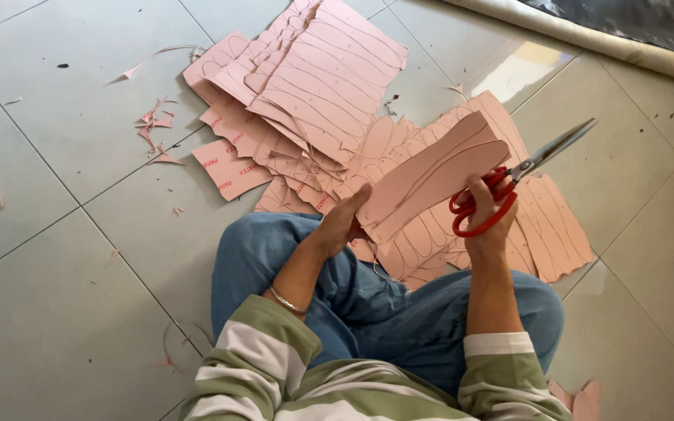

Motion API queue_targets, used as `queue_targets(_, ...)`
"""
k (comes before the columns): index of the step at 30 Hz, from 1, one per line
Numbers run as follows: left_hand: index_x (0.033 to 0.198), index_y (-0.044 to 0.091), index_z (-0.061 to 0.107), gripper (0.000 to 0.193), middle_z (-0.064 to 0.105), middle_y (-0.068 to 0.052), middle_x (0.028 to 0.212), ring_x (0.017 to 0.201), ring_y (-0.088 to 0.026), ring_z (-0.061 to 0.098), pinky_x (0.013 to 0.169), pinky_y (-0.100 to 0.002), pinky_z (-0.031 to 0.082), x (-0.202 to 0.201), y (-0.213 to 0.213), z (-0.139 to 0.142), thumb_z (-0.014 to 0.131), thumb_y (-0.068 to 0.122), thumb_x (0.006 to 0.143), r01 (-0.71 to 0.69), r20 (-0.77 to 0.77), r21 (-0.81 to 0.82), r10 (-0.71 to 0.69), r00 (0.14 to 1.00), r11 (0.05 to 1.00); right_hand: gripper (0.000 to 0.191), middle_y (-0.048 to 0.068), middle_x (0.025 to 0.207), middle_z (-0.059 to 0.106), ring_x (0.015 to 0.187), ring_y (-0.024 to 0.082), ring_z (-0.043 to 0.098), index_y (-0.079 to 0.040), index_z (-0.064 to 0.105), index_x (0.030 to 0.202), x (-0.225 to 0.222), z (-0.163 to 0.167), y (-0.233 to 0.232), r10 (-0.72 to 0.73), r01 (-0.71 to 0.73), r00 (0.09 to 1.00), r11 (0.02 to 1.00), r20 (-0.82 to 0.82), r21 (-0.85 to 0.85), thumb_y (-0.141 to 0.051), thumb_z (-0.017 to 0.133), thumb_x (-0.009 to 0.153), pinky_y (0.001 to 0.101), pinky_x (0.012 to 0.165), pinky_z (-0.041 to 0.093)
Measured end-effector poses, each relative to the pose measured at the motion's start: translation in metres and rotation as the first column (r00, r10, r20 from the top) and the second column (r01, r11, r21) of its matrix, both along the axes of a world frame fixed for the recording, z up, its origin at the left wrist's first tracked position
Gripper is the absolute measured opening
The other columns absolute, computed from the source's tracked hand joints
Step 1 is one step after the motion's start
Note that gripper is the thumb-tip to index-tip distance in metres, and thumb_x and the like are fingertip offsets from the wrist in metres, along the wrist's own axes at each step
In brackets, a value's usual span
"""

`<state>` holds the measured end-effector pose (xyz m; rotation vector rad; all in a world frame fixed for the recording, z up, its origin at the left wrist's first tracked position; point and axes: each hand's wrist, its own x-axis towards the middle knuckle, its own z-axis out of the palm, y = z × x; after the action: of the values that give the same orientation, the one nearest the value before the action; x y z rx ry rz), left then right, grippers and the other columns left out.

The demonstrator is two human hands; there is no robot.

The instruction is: The person sits on the floor cutting pink shoe upper pattern pieces with red-handled scissors. They follow drawn outlines on the material, trim around each piece one at a time, and set finished cut pieces onto a growing pile beside them.

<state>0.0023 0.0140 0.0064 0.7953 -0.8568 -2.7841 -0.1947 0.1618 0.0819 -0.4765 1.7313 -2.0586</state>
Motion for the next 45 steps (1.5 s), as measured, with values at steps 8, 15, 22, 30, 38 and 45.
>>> queue_targets(8,0.101,0.000,0.061,0.024,0.063,-0.008,0.080,0.061,-0.015,0.058,0.052,-0.030,0.050,-0.004,-0.007,-0.014,0.063,0.024,0.099,-0.248,-0.095,-0.320,0.229,0.969,0.914,0.028,0.007,0.081,0.064,0.063,0.014,0.060,0.001,0.063,0.112,0.023,0.009,-0.012,0.120,-0.130,0.991,0.973,0.064,0.192,-0.024,0.063,0.098,0.0293,0.054,0.050)
queue_targets(15,0.111,0.010,0.062,0.015,0.066,-0.002,0.091,0.068,-0.007,0.058,0.061,-0.025,0.053,-0.004,-0.022,-0.009,0.062,0.020,0.100,-0.617,-0.190,-0.338,0.591,0.784,0.711,0.055,0.002,0.086,0.057,0.071,0.012,0.056,0.002,0.059,0.126,0.043,-0.030,-0.012,0.477,-0.524,0.851,0.759,0.218,0.387,-0.046,0.050,0.101,0.0294,0.064,0.050)
queue_targets(22,0.109,0.006,0.059,0.015,0.067,-0.005,0.089,0.073,-0.013,0.068,0.069,-0.031,0.062,-0.003,-0.027,-0.004,0.068,0.011,0.098,-0.683,-0.266,-0.267,0.629,0.731,0.680,0.062,0.002,0.082,0.055,0.074,0.012,0.056,-0.002,0.062,0.128,0.064,-0.052,-0.009,0.698,-0.685,0.674,0.466,0.244,0.561,-0.053,0.049,0.095,0.0286,0.068,0.052)
queue_targets(30,0.110,0.005,0.060,0.017,0.070,-0.006,0.092,0.078,-0.014,0.070,0.073,-0.030,0.062,-0.006,-0.023,-0.009,0.070,0.010,0.098,-0.631,-0.254,-0.306,0.578,0.776,0.713,0.068,0.006,0.090,0.064,0.085,0.019,0.066,-0.006,0.065,0.127,0.072,-0.032,-0.011,0.762,-0.632,0.629,0.386,0.154,0.672,-0.059,0.055,0.086,0.0351,0.078,0.057)
queue_targets(38,0.109,0.007,0.060,0.019,0.072,-0.003,0.093,0.082,-0.010,0.071,0.075,-0.027,0.062,-0.004,-0.013,0.005,0.071,0.013,0.096,-0.515,-0.225,-0.421,0.464,0.857,0.747,0.066,0.005,0.079,0.060,0.077,0.019,0.066,-0.005,0.068,0.122,0.072,-0.034,-0.014,0.737,-0.598,0.664,0.424,0.125,0.681,-0.059,0.052,0.089,0.0346,0.073,0.057)
queue_targets(45,0.107,0.006,0.058,0.017,0.069,-0.004,0.088,0.077,-0.010,0.065,0.072,-0.027,0.059,-0.005,-0.011,0.008,0.072,0.010,0.098,-0.559,-0.326,-0.399,0.458,0.827,0.726,0.061,0.002,0.075,0.058,0.069,0.015,0.061,-0.003,0.070,0.115,0.075,-0.031,-0.016,0.686,-0.568,0.712,0.440,0.148,0.695,-0.055,0.052,0.089,0.0323,0.063,0.054)
